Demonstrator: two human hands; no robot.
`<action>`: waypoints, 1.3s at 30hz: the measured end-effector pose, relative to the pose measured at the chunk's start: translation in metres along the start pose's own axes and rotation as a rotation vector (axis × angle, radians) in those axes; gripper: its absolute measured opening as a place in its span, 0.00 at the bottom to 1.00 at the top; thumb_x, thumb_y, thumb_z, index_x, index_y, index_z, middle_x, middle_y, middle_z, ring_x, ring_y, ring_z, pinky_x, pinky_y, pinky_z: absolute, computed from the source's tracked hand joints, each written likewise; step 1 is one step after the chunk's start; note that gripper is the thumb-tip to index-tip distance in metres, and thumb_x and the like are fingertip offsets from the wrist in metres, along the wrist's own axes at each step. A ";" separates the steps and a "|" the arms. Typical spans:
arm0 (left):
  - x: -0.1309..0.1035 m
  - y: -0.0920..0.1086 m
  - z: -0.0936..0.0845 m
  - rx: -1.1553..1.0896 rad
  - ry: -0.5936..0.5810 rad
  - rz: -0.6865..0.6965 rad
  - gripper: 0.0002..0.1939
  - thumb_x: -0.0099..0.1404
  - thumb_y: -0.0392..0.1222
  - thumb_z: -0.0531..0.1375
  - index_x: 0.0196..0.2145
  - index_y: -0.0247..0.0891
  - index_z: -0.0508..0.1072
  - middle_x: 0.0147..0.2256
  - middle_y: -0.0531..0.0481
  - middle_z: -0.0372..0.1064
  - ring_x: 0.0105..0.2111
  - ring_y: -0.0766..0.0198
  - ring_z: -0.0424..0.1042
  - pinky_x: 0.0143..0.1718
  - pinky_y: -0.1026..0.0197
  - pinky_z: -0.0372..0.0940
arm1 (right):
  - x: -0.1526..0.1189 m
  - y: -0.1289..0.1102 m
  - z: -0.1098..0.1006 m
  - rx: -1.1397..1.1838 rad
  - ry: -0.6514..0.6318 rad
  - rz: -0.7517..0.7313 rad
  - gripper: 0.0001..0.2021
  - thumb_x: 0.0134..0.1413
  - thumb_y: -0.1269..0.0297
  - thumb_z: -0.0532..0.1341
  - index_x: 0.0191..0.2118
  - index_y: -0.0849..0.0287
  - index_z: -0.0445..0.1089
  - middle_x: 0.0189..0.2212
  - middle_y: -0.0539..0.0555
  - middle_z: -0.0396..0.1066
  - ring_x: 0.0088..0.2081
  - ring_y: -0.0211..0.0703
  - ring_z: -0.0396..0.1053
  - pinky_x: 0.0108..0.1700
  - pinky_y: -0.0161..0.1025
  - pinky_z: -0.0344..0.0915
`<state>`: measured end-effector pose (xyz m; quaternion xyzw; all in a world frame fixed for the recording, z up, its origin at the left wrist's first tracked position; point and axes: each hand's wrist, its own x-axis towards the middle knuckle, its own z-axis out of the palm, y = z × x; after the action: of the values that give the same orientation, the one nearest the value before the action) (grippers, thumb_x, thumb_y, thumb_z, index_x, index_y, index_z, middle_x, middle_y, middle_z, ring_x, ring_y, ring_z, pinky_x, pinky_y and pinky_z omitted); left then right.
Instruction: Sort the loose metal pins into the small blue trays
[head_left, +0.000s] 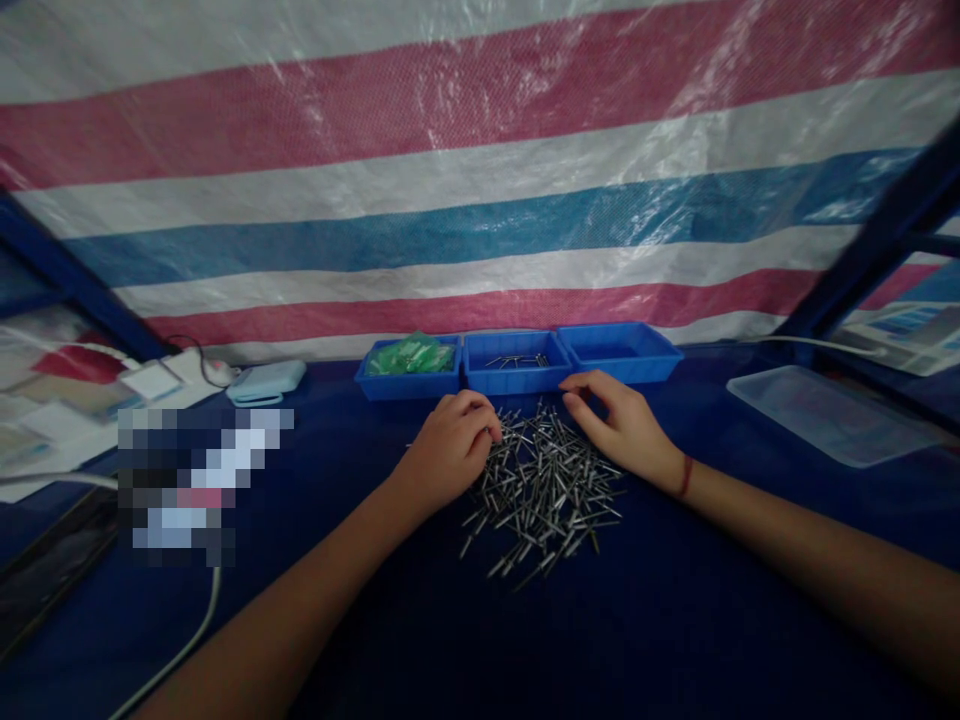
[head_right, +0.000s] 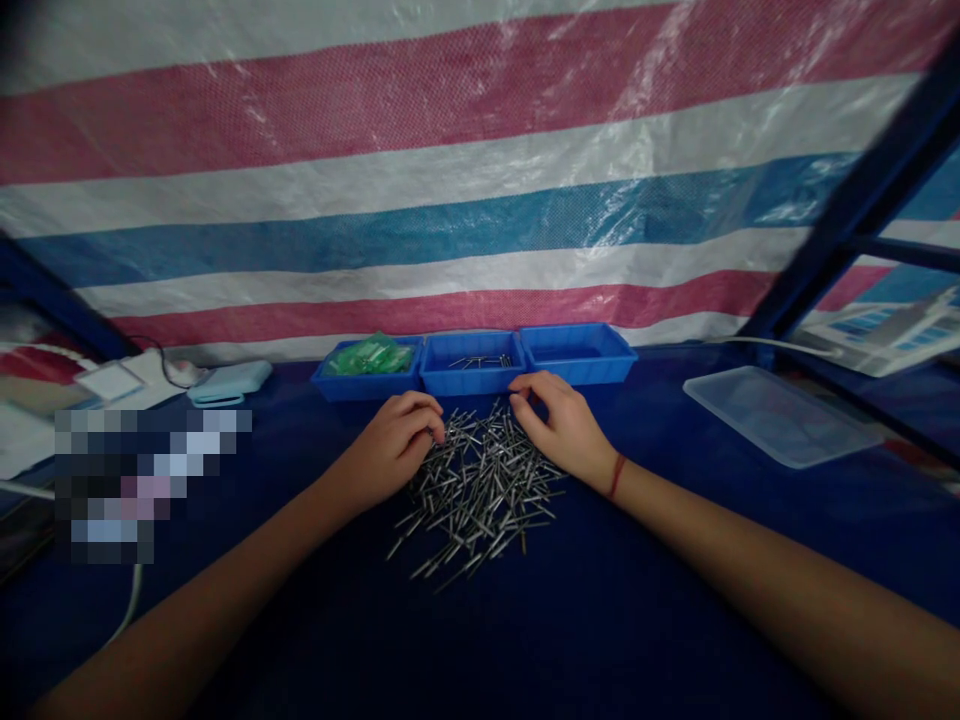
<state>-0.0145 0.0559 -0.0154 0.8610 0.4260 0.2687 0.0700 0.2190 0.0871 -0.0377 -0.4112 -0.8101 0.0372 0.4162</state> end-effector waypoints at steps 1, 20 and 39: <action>0.000 0.002 -0.002 -0.004 -0.011 0.022 0.09 0.60 0.27 0.52 0.29 0.37 0.69 0.39 0.48 0.64 0.40 0.61 0.63 0.45 0.55 0.60 | 0.001 0.000 0.001 0.007 -0.007 0.001 0.07 0.57 0.66 0.54 0.39 0.58 0.67 0.31 0.53 0.70 0.34 0.44 0.69 0.36 0.42 0.66; -0.002 0.018 0.002 0.119 -0.181 0.067 0.06 0.60 0.35 0.57 0.33 0.41 0.73 0.46 0.48 0.64 0.48 0.54 0.61 0.47 0.48 0.60 | -0.001 -0.003 0.002 0.024 -0.073 -0.089 0.08 0.56 0.69 0.54 0.40 0.59 0.66 0.33 0.54 0.71 0.35 0.43 0.68 0.40 0.43 0.66; -0.001 0.020 0.000 0.166 -0.192 0.017 0.04 0.59 0.36 0.58 0.32 0.42 0.72 0.46 0.48 0.64 0.46 0.53 0.62 0.46 0.47 0.60 | -0.002 -0.002 0.002 0.042 -0.088 -0.094 0.08 0.55 0.70 0.53 0.41 0.60 0.66 0.34 0.55 0.71 0.35 0.42 0.68 0.40 0.43 0.66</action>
<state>-0.0012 0.0426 -0.0092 0.8893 0.4308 0.1492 0.0369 0.2166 0.0845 -0.0400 -0.3618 -0.8452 0.0526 0.3898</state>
